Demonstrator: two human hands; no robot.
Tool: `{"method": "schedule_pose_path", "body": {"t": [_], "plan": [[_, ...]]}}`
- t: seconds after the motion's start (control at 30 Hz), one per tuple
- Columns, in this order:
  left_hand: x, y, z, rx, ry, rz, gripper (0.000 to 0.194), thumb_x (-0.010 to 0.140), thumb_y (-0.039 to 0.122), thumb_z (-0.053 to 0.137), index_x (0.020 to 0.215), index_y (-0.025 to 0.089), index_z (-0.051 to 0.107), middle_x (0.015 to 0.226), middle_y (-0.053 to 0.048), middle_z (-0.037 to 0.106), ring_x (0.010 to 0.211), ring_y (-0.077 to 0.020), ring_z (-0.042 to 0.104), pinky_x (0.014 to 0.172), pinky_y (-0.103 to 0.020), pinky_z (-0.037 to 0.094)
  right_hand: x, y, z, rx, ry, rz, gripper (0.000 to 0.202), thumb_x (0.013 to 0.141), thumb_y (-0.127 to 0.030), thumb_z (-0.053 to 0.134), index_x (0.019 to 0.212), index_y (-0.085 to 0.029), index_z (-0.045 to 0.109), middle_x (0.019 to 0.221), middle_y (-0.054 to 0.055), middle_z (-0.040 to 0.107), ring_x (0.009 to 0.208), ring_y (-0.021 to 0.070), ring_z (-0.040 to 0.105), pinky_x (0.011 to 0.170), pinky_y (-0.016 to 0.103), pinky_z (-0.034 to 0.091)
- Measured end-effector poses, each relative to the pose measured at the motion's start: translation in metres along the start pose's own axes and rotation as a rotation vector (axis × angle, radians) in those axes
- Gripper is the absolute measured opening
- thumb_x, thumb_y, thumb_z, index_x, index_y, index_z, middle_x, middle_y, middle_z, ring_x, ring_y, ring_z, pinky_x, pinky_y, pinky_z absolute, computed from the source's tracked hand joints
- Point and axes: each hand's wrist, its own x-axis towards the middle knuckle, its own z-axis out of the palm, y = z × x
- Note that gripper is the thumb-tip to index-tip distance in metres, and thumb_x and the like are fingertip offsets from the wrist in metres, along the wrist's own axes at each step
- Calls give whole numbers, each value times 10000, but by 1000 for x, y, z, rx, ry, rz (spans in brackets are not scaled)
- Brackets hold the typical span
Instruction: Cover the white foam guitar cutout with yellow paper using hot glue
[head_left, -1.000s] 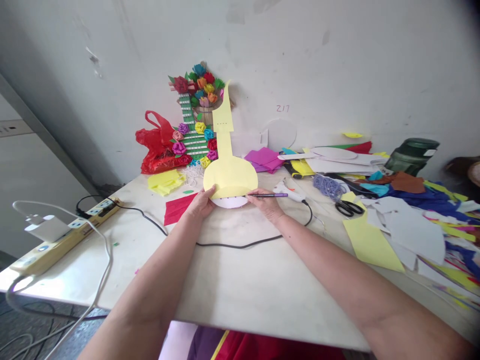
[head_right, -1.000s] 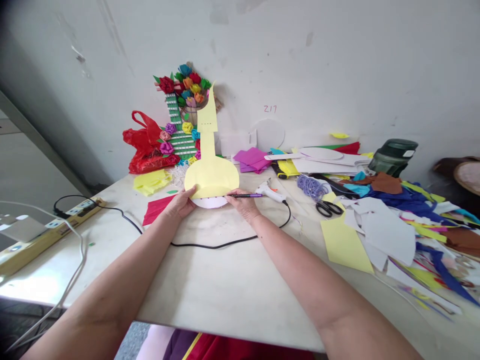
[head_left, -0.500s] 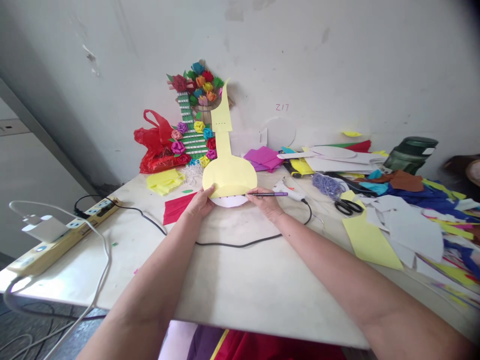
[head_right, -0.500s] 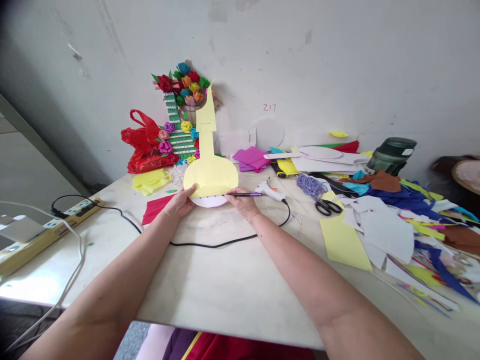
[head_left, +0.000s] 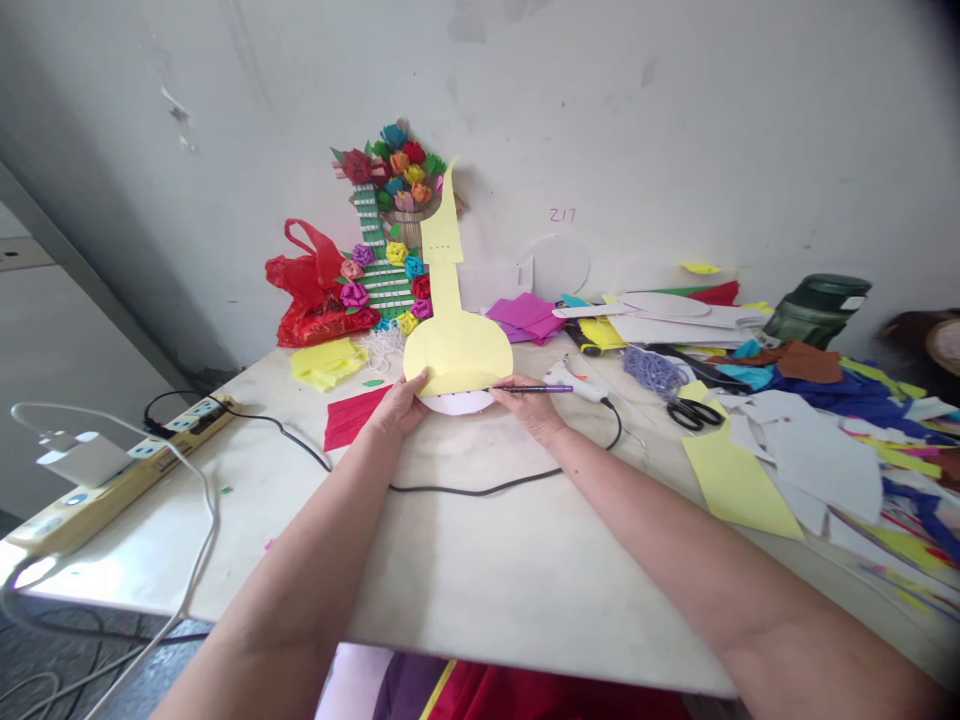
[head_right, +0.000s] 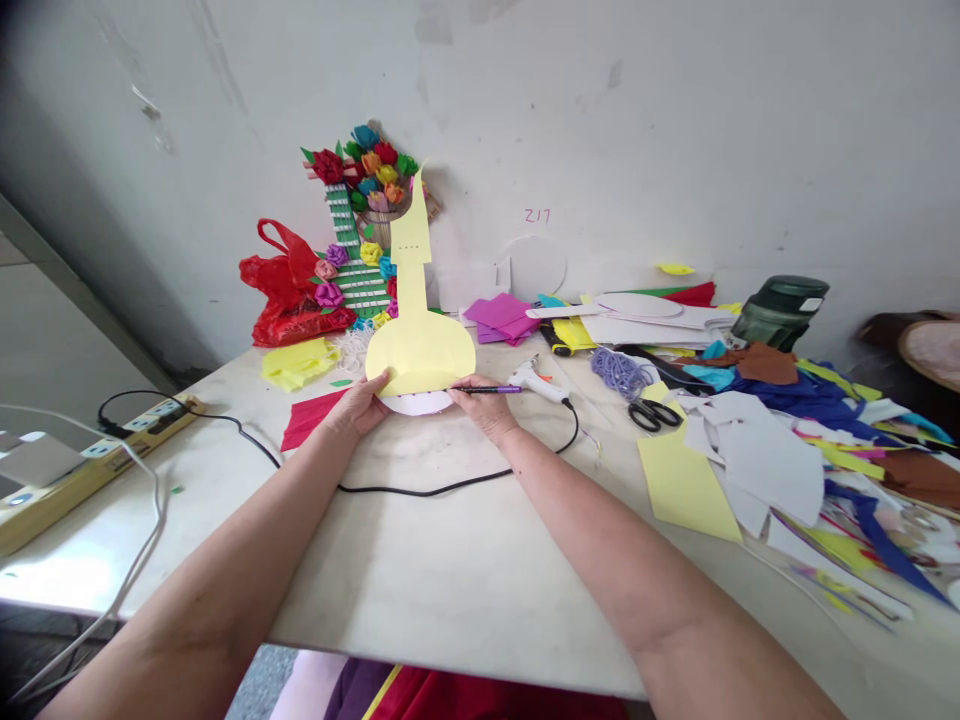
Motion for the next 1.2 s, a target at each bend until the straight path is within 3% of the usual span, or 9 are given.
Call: {"method": "schedule_pose_path", "body": {"t": [0.6,1.2], "plan": [[-2,0,0,-15,-2,-10,570,774,56,589,1298,191,410,1098,-105,638,986,-241,611,921,-380,459,1,3,-1,-76,8,-68,127,662,-290,607,730,-183,610,714,11,633,688,154,572,682,297,454],[-2,1,2,-2,10,-8,467,775,37,564,1220,159,493,1047,-96,658,951,-232,627,901,-384,478,1,1,1,-82,18,-72,129,662,-296,612,716,-179,613,706,17,632,682,155,570,679,294,454]]}}
